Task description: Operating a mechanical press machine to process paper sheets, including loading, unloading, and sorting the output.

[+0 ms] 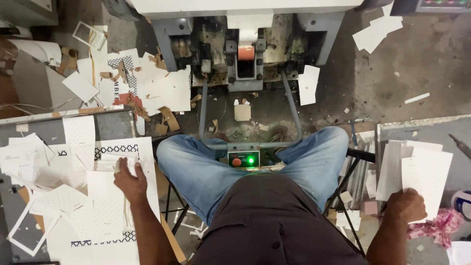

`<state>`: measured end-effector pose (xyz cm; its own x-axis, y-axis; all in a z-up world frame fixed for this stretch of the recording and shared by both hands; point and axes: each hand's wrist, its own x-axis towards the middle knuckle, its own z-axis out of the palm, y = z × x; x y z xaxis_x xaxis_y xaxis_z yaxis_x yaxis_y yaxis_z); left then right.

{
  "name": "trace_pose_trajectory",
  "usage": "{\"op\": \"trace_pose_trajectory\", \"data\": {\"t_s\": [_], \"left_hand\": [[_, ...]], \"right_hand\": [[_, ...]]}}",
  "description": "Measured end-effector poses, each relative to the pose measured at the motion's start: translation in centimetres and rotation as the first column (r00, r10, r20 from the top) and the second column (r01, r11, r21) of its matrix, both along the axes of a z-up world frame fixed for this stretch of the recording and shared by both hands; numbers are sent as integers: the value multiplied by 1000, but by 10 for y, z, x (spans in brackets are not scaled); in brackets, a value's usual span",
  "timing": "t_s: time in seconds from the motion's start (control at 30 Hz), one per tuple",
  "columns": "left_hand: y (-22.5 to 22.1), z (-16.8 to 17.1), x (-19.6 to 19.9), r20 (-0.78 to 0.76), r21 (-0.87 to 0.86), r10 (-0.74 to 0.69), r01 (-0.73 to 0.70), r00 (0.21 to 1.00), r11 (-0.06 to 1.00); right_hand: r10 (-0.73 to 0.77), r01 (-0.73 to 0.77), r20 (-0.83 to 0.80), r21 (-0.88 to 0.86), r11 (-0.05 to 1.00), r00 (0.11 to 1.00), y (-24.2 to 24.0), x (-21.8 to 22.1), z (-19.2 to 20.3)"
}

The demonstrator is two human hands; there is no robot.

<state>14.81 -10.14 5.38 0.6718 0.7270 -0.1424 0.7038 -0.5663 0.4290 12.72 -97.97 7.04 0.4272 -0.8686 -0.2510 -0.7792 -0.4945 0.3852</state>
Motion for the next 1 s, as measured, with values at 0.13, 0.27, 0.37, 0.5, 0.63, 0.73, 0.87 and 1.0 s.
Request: {"op": "trace_pose_trajectory", "data": {"t_s": [0.13, 0.27, 0.37, 0.5, 0.63, 0.73, 0.87, 1.0], "left_hand": [[-11, -13, 15, 173, 219, -322, 283, 931, 934], [-49, 17, 51, -92, -72, -198, 192, 976, 979], [-65, 11, 81, 195, -5, -527, 538, 827, 843], [-106, 35, 148, 244, -59, -713, 744, 657, 666], [-175, 109, 218, 300, -31, -839, 884, 454, 467], [-223, 139, 263, 451, 254, -871, 908, 195, 335], [-281, 123, 317, 472, 365, -880, 897, 53, 250], [-318, 59, 353, 205, 87, -936, 947, 288, 310]], "right_hand": [[204, -202, 101, -36, 979, 974, -6, -6, -7], [280, -271, 203, -73, 960, 938, -28, -34, -24], [87, -80, 219, -42, 996, 972, -40, -18, 4], [221, -191, 321, -123, 974, 921, -38, 10, 48], [760, -630, 568, -473, 616, 316, -29, 80, 78], [441, -688, 895, -365, 628, -72, 35, 155, 114], [-526, -677, 849, 419, 605, 55, 88, 232, 75], [759, -807, 632, -524, 271, -156, 248, 282, 145]]}}
